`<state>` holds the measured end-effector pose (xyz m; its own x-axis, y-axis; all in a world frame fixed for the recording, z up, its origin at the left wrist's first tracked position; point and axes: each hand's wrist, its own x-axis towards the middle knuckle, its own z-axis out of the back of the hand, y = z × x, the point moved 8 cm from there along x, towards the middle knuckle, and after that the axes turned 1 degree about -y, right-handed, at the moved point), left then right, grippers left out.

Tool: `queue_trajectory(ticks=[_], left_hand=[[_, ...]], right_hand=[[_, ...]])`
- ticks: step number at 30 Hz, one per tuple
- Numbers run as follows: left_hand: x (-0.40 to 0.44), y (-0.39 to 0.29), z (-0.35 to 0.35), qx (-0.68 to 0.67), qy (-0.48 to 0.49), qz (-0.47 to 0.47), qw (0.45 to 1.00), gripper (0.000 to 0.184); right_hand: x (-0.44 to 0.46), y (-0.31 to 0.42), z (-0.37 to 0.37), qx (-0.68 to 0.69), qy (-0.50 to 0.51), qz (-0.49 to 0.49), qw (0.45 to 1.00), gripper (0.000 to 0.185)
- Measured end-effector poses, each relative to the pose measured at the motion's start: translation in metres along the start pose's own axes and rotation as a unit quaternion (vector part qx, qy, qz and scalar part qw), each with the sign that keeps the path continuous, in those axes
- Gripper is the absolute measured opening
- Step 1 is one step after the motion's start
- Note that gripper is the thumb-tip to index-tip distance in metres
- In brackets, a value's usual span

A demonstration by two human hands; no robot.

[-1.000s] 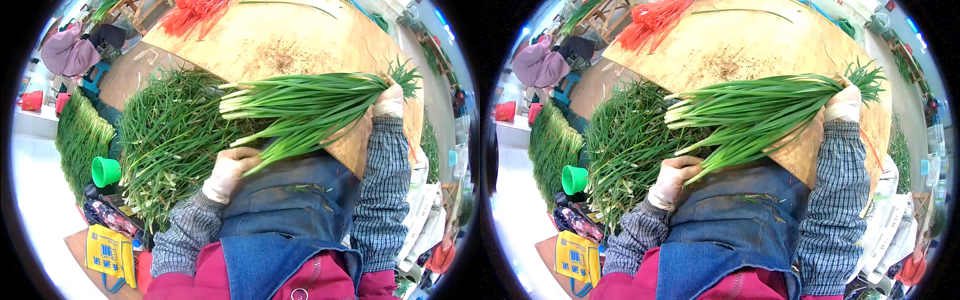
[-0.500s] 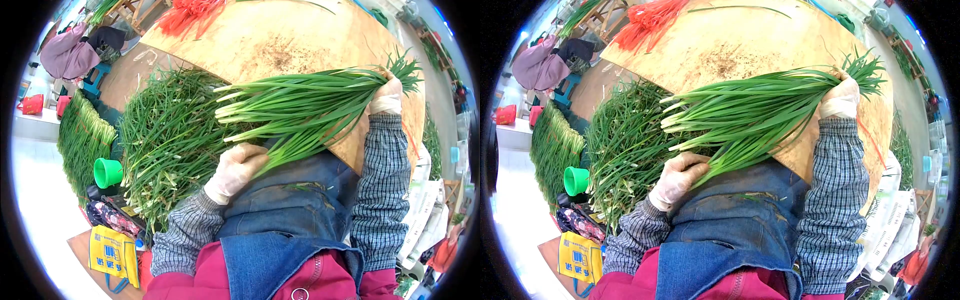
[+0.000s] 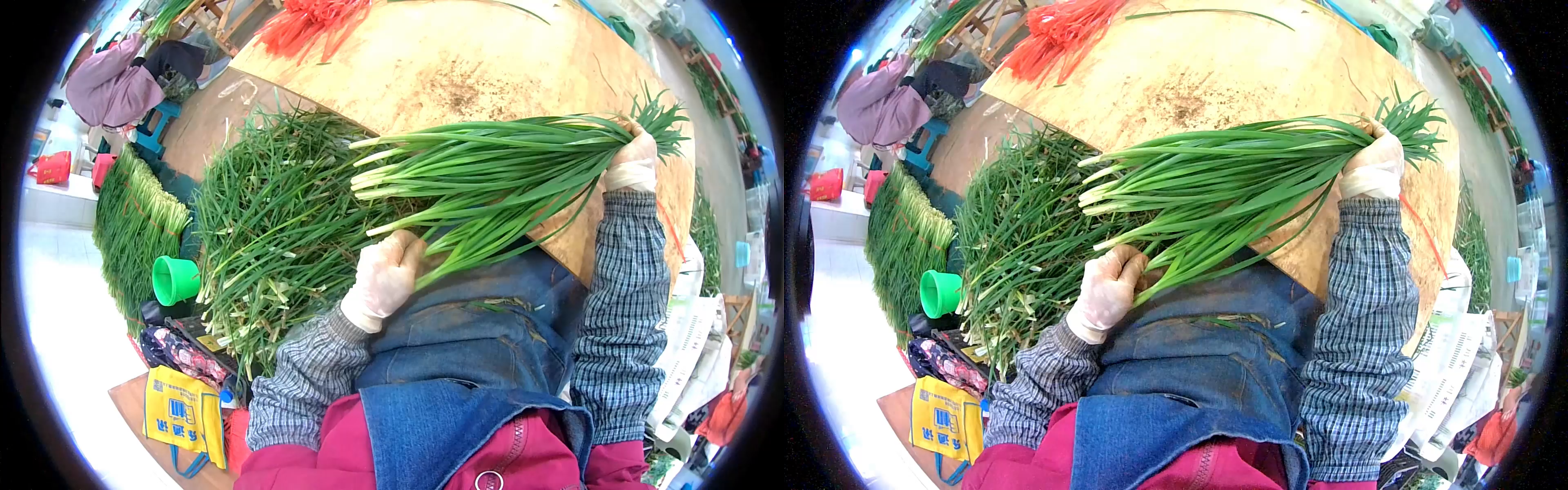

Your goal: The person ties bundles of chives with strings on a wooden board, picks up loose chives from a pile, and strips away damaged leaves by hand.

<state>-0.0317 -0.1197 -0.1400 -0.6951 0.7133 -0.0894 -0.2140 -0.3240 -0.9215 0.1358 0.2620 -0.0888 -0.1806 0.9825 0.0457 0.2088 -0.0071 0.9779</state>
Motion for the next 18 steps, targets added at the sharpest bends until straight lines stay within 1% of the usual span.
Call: queue_trajectory(ticks=[2,3,4,5,6,7,8,9,10,11,12,13,14,15,17,18], left_hand=[[-0.003,0.003,0.013,0.125,-0.052,-0.057,0.989,0.013],[-0.006,0.007,0.022,0.189,-0.076,-0.084,0.975,0.013],[-0.013,0.01,0.034,0.19,-0.103,-0.115,0.97,0.01],[-0.021,0.017,0.05,0.203,-0.1,-0.108,0.968,0.01],[-0.032,0.021,0.074,0.26,-0.115,-0.168,0.944,0.011],[-0.039,0.031,0.11,0.297,-0.132,-0.113,0.939,0.014],[-0.052,0.079,0.161,0.265,-0.212,-0.027,0.94,0.015],[-0.061,0.06,0.193,0.48,-0.214,-0.043,0.85,0.012],[-0.076,0.093,0.229,0.636,-0.2,0.041,0.744,0.008],[-0.077,0.084,0.238,0.729,-0.155,0.105,0.658,0.003],[-0.073,0.059,0.227,0.701,-0.178,0.017,0.69,0.003],[-0.063,0.027,0.202,0.665,-0.199,-0.071,0.716,0.005],[-0.053,0.001,0.172,0.555,-0.198,-0.149,0.794,0.008],[-0.043,-0.022,0.139,0.429,-0.195,-0.223,0.854,0.011],[-0.015,-0.04,0.085,0.322,-0.138,-0.24,0.905,0.023],[-0.002,-0.057,0.064,0.36,-0.142,-0.266,0.883,0.023]], right_hand=[[0.007,-0.008,0.001,0.059,-0.012,-0.02,0.998,0.02],[0.01,-0.011,0.004,0.047,-0.021,-0.012,0.999,0.02],[0.005,-0.006,0.0,0.033,-0.032,-0.005,0.999,0.02],[0.0,-0.001,0.0,0.017,-0.045,0.002,0.999,0.019],[-0.001,0.003,-0.001,-0.029,-0.028,0.023,0.999,0.019],[-0.002,0.008,-0.002,-0.074,-0.013,0.045,0.996,0.019],[0.003,0.005,0.0,-0.071,-0.008,0.046,0.996,0.02],[0.008,0.003,0.002,-0.068,-0.002,0.047,0.997,0.02],[0.019,-0.008,0.007,0.049,-0.006,-0.001,0.999,0.021],[0.012,-0.002,0.001,0.032,-0.01,0.003,0.999,0.02],[0.005,0.005,-0.004,0.015,-0.014,0.006,1.0,0.019],[-0.001,0.01,-0.008,-0.003,-0.019,0.01,1.0,0.019],[0.005,0.006,-0.005,0.01,-0.021,0.004,1.0,0.018],[0.011,0.001,-0.002,0.023,-0.024,-0.002,0.999,0.017],[0.001,0.012,-0.005,-0.029,-0.018,0.012,0.999,0.017],[-0.02,0.036,-0.02,-0.264,0.001,0.102,0.959,0.016]])
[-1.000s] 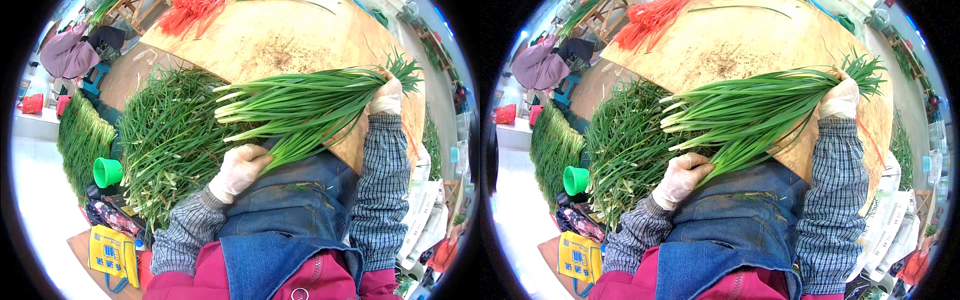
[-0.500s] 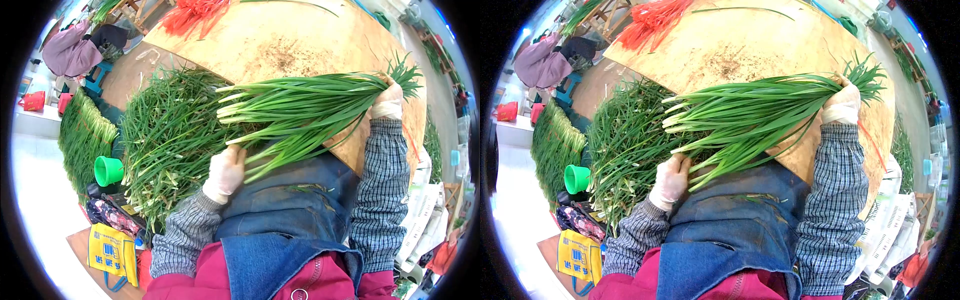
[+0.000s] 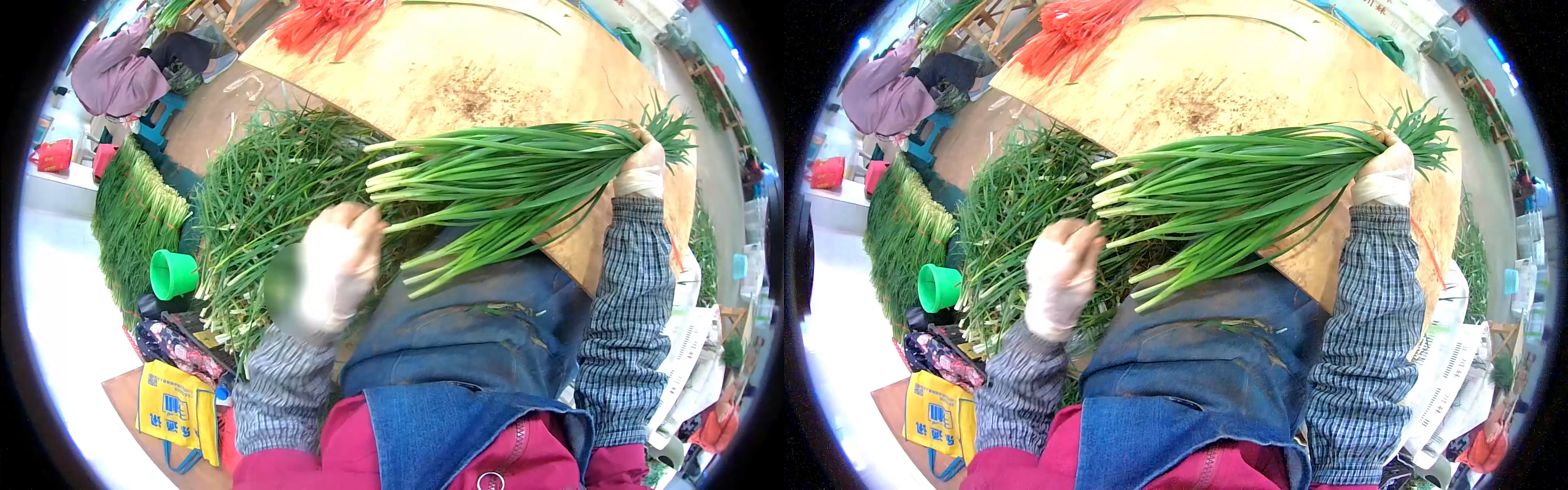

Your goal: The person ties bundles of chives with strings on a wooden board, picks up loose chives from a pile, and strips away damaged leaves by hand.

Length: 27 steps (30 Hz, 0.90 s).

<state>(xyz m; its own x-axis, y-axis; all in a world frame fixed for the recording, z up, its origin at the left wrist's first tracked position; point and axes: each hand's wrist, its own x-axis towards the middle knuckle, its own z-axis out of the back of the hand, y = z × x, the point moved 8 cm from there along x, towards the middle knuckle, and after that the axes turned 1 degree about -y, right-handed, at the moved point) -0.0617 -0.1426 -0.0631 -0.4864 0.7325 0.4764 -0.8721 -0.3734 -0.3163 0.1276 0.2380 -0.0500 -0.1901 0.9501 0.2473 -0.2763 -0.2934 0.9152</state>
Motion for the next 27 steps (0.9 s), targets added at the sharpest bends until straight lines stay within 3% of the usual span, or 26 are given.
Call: queue_trajectory(ticks=[3,5,7,8,9,12,15,16,17,19,20,21,23,24,25,26,27], left_hand=[[0.035,-0.026,-0.031,0.111,0.014,-0.059,0.992,0.024],[0.042,-0.022,-0.038,0.02,0.005,-0.065,0.998,0.021],[0.046,-0.009,-0.033,-0.128,0.016,-0.036,0.991,0.018],[0.047,-0.017,-0.019,-0.177,-0.01,-0.15,0.973,0.016],[0.045,0.0,-0.027,-0.27,0.063,-0.076,0.958,0.015],[0.041,0.013,-0.027,-0.398,0.126,0.187,0.889,0.011],[0.039,0.013,-0.028,-0.402,0.103,0.236,0.879,0.012],[0.038,0.014,-0.025,-0.38,0.1,0.268,0.879,0.013],[0.041,0.011,-0.016,-0.312,0.07,0.204,0.925,0.012],[0.039,0.01,-0.002,-0.166,0.007,0.073,0.984,0.01],[0.029,0.026,0.0,-0.184,0.002,0.1,0.978,0.006],[0.021,0.034,0.019,-0.151,-0.049,0.069,0.985,0.005],[-0.009,0.087,0.054,-0.054,-0.08,0.141,0.985,0.008],[-0.028,0.109,0.077,0.07,-0.127,0.108,0.983,0.01],[-0.051,0.146,0.084,0.283,0.0,0.205,0.937,0.011],[-0.056,0.153,0.089,0.411,0.096,0.202,0.884,0.01],[-0.065,0.142,0.088,0.489,0.122,0.181,0.845,0.009]], right_hand=[[0.019,-0.04,-0.003,0.312,0.0,-0.111,0.944,0.017],[0.012,-0.018,0.001,0.123,0.0,-0.032,0.992,0.018],[0.017,-0.03,0.003,0.201,-0.037,-0.08,0.976,0.019],[0.013,-0.026,0.002,0.234,-0.053,-0.082,0.967,0.017],[0.013,-0.025,0.0,0.23,-0.042,-0.08,0.969,0.017],[0.005,-0.011,-0.006,0.234,-0.003,-0.09,0.968,0.015],[0.025,-0.038,-0.01,0.354,0.021,-0.146,0.924,0.015],[0.027,-0.032,-0.003,0.238,0.01,-0.06,0.969,0.014],[0.026,-0.025,0.0,0.117,0.0,0.026,0.993,0.014],[0.03,-0.027,0.004,0.099,-0.012,0.043,0.994,0.015],[0.032,-0.034,0.003,0.205,-0.015,-0.026,0.978,0.016],[0.031,-0.035,0.004,0.193,-0.015,-0.037,0.98,0.017],[0.026,-0.032,0.005,0.17,-0.014,-0.06,0.984,0.019],[0.015,-0.01,0.005,0.053,-0.004,-0.03,0.998,0.02],[0.008,0.004,0.003,-0.063,0.007,0.001,0.998,0.02],[0.013,-0.001,0.003,-0.093,0.003,0.009,0.996,0.021],[0.018,-0.01,0.003,-0.026,0.009,-0.008,1.0,0.021]])
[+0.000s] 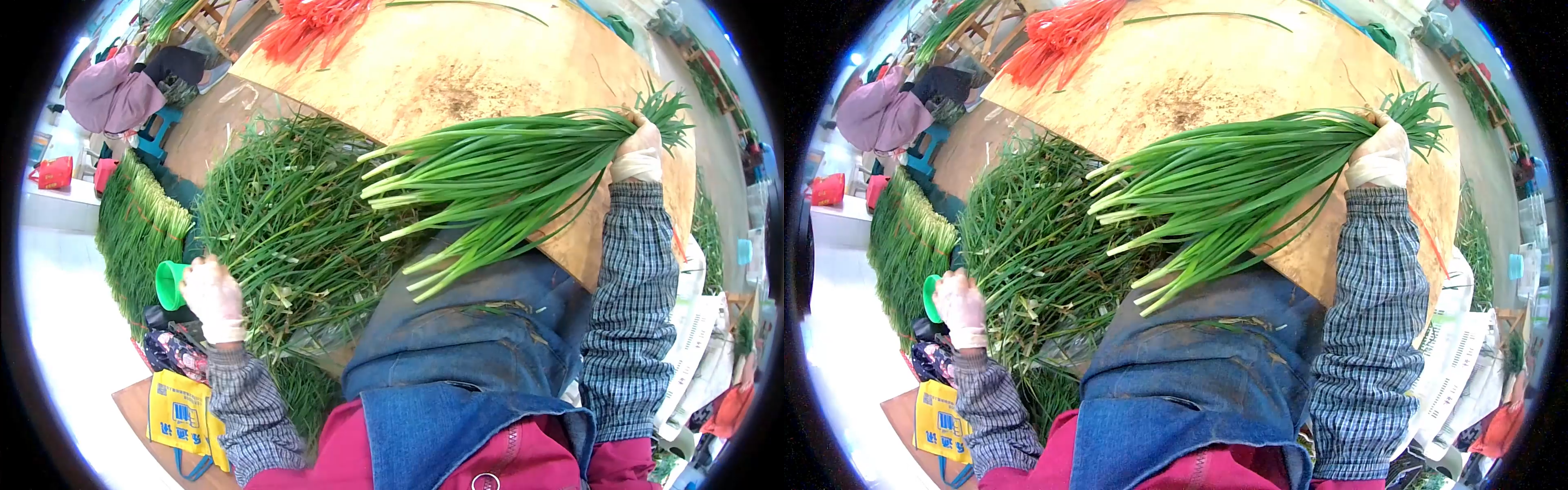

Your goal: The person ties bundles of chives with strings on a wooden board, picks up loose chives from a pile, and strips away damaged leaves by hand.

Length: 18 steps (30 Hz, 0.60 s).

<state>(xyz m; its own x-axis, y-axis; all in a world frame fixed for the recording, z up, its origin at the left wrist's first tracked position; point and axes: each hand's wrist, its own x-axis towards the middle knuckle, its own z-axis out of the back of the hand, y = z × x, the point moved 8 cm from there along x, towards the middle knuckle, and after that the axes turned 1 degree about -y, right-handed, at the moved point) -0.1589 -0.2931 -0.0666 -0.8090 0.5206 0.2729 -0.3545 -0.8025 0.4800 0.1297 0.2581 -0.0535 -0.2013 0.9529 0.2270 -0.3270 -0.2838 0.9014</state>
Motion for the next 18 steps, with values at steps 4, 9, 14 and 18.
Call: queue_trajectory(ticks=[4,9,14,18], left_hand=[[-0.011,-0.097,0.073,-0.465,-0.13,-0.16,0.861,0.023],[0.017,-0.201,0.108,-0.422,-0.078,-0.23,0.874,0.024],[0.02,-0.217,0.049,-0.798,0.336,-0.018,0.501,0.016],[0.024,-0.199,0.067,-0.768,0.226,-0.034,0.598,0.014]], right_hand=[[0.0,0.001,-0.002,0.117,0.004,-0.007,0.993,0.02],[0.012,-0.033,-0.006,0.372,-0.039,-0.143,0.916,0.019],[-0.002,-0.015,-0.006,0.35,-0.033,-0.125,0.928,0.018],[-0.005,-0.018,-0.013,0.384,-0.037,-0.151,0.91,0.019]])
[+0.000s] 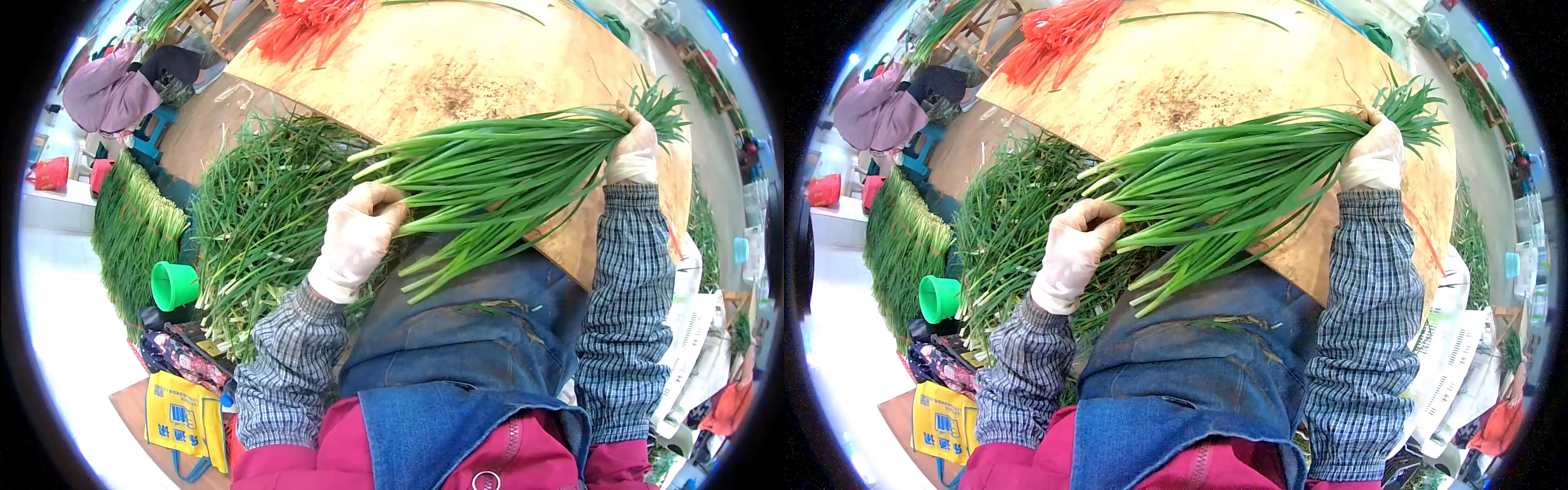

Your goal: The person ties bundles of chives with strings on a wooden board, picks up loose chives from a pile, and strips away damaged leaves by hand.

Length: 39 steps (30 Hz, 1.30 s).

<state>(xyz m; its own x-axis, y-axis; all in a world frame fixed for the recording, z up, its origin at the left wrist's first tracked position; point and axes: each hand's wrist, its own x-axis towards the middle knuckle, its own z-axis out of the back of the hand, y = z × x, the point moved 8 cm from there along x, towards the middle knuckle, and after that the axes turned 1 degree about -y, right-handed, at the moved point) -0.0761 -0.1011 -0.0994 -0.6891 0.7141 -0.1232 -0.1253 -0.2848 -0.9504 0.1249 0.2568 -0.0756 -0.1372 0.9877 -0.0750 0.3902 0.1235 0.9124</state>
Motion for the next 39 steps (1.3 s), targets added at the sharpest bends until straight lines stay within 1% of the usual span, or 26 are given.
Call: queue_trajectory(ticks=[1,3,4,6,7,9,12,15,17,20,21,24,25,28,29,30,31,32,33,34,35,36,38,39], left_hand=[[-0.002,-0.008,0.002,0.037,-0.02,-0.045,0.998,0.013],[-0.001,-0.008,0.002,0.075,-0.014,-0.046,0.996,0.013],[0.001,-0.009,0.003,0.094,-0.011,-0.047,0.994,0.013],[0.002,-0.009,0.002,0.045,0.032,-0.003,0.998,0.01],[0.002,-0.007,-0.001,0.021,0.053,0.02,0.998,0.009],[0.002,-0.003,-0.003,0.055,0.057,0.004,0.997,0.008],[0.001,-0.004,-0.005,0.086,0.064,-0.001,0.994,0.01],[0.001,-0.002,-0.004,0.106,0.071,0.004,0.992,0.012],[0.0,0.002,-0.004,0.107,0.083,0.024,0.99,0.013],[-0.011,0.012,0.003,0.078,0.064,0.085,0.991,0.013],[-0.014,0.015,0.006,0.034,0.044,0.084,0.995,0.015],[-0.018,0.016,0.017,0.096,-0.012,0.076,0.992,0.015],[-0.016,0.013,0.021,0.113,-0.041,0.071,0.99,0.014],[-0.019,0.009,0.035,0.148,-0.054,0.034,0.987,0.013],[-0.024,0.015,0.047,0.146,-0.054,0.065,0.986,0.013],[-0.03,0.026,0.066,0.144,-0.06,0.072,0.985,0.012],[-0.04,0.037,0.092,0.155,-0.077,0.134,0.976,0.014],[-0.051,0.054,0.126,0.177,-0.105,0.155,0.966,0.013],[-0.062,0.055,0.16,0.226,-0.138,0.106,0.958,0.01],[-0.079,0.065,0.199,0.344,-0.177,0.111,0.915,0.008],[-0.095,0.074,0.233,0.498,-0.234,0.078,0.831,0.007],[-0.112,0.089,0.262,0.646,-0.22,0.158,0.714,0.007],[-0.118,0.06,0.241,0.772,-0.198,0.181,0.576,0.011],[-0.112,0.05,0.218,0.743,-0.208,0.076,0.631,0.016]], right_hand=[[0.001,0.003,-0.001,-0.044,0.014,0.021,0.999,0.02],[0.004,0.007,-0.003,-0.132,0.043,0.064,0.988,0.021],[0.007,0.004,-0.001,-0.082,0.028,0.035,0.996,0.022],[0.01,-0.004,0.003,0.019,-0.001,-0.022,1.0,0.022],[0.008,-0.003,0.002,-0.001,0.002,-0.017,1.0,0.022],[0.0,0.001,0.0,-0.04,0.01,-0.008,0.999,0.023],[-0.012,0.012,-0.007,-0.189,0.028,0.055,0.98,0.022],[0.002,-0.005,0.0,-0.01,0.009,0.002,1.0,0.018],[0.01,-0.014,0.003,0.007,0.02,-0.026,0.999,0.017],[-0.003,-0.016,-0.003,-0.001,0.014,-0.039,0.999,0.016],[-0.01,-0.015,-0.006,-0.01,0.009,-0.04,0.999,0.015],[-0.014,-0.019,-0.008,-0.042,0.02,-0.031,0.998,0.013],[-0.008,-0.026,-0.005,0.001,0.01,-0.059,0.998,0.011],[0.013,-0.038,0.01,0.034,-0.006,-0.089,0.995,0.011],[0.007,-0.031,0.007,-0.005,-0.001,-0.072,0.997,0.016],[0.004,-0.027,0.006,-0.036,0.004,-0.062,0.997,0.018],[0.002,-0.024,0.006,-0.066,0.009,-0.052,0.996,0.021],[0.001,-0.023,0.006,-0.096,0.014,-0.042,0.994,0.023],[0.003,-0.018,0.006,-0.21,0.041,0.019,0.977,0.028],[0.008,-0.02,0.011,-0.18,0.037,0.003,0.983,0.027],[0.014,-0.023,0.014,-0.15,0.035,-0.014,0.988,0.027],[0.017,-0.027,0.014,-0.119,0.034,-0.031,0.992,0.027],[0.017,-0.028,0.013,-0.091,0.023,-0.043,0.995,0.029],[0.017,-0.027,0.012,-0.088,0.023,-0.042,0.995,0.03]])
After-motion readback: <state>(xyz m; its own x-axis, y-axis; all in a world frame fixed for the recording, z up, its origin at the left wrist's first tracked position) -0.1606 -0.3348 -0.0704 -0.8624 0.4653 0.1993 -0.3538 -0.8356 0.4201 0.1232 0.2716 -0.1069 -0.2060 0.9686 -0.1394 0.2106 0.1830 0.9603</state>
